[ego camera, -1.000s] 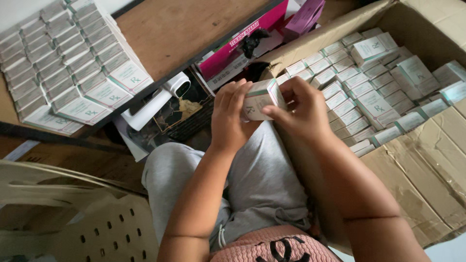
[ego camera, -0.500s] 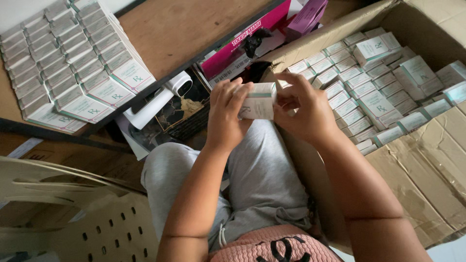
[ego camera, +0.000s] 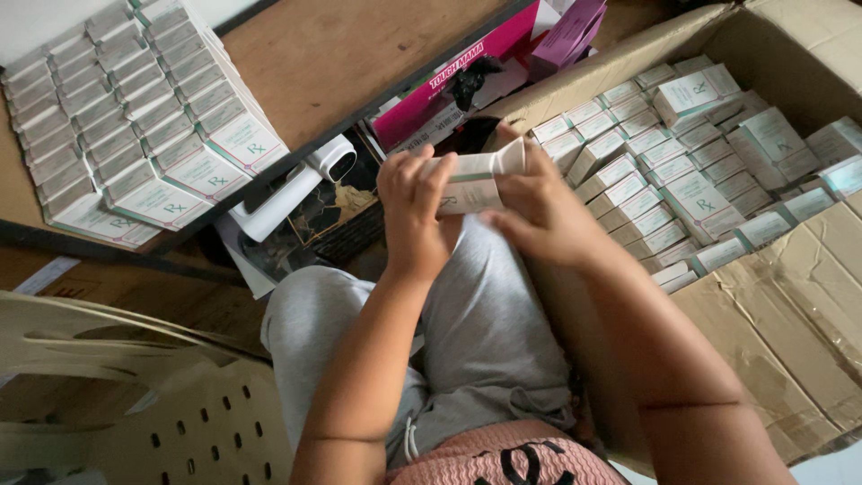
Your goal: The person repeatedly picks up small white boxes from a large cardboard carton and stacks them in neat rows on a wooden table. The person handles the boxes one at a time, placing them carefully to form organized piles.
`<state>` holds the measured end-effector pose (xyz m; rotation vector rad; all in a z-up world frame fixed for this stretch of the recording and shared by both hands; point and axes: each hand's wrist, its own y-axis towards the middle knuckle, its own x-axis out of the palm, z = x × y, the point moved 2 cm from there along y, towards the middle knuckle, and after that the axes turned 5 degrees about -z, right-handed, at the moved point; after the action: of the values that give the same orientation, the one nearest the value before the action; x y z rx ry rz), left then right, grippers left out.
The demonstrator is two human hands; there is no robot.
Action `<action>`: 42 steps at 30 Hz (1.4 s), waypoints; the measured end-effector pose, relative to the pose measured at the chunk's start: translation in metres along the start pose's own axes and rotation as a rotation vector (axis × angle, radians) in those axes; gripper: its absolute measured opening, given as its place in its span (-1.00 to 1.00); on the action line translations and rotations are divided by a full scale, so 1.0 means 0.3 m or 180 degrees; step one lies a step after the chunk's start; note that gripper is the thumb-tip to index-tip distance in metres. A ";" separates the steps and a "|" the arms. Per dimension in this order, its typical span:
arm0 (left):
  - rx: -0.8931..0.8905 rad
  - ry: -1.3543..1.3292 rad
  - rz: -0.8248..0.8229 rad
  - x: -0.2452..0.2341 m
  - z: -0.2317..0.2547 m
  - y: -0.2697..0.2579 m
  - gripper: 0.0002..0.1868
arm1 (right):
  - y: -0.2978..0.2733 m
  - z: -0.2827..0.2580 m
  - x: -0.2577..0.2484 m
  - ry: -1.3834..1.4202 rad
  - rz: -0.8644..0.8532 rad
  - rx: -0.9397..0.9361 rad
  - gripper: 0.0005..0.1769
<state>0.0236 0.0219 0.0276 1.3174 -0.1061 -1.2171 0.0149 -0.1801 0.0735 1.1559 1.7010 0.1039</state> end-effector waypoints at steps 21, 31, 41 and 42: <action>-0.0446 0.0032 -0.0202 -0.083 -0.019 0.060 -0.23 | -0.058 0.224 0.016 0.2608 0.0757 0.1842 -0.60; -0.0492 0.0217 -0.0270 -0.048 0.003 0.030 -0.17 | -0.065 0.205 0.111 0.1270 0.0777 0.1535 -0.69; -0.0500 -0.0155 0.0083 -0.057 -0.006 0.042 -0.18 | -0.038 0.055 0.142 0.3339 0.1431 0.1008 -0.67; -0.0481 -0.0175 0.0079 -0.059 -0.007 0.040 -0.18 | -0.036 0.049 0.145 0.3746 0.1651 0.1027 -0.64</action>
<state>0.0246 0.0335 0.0457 1.1487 -0.0683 -1.2166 0.0191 -0.1606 0.0307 1.9753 2.3909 1.0311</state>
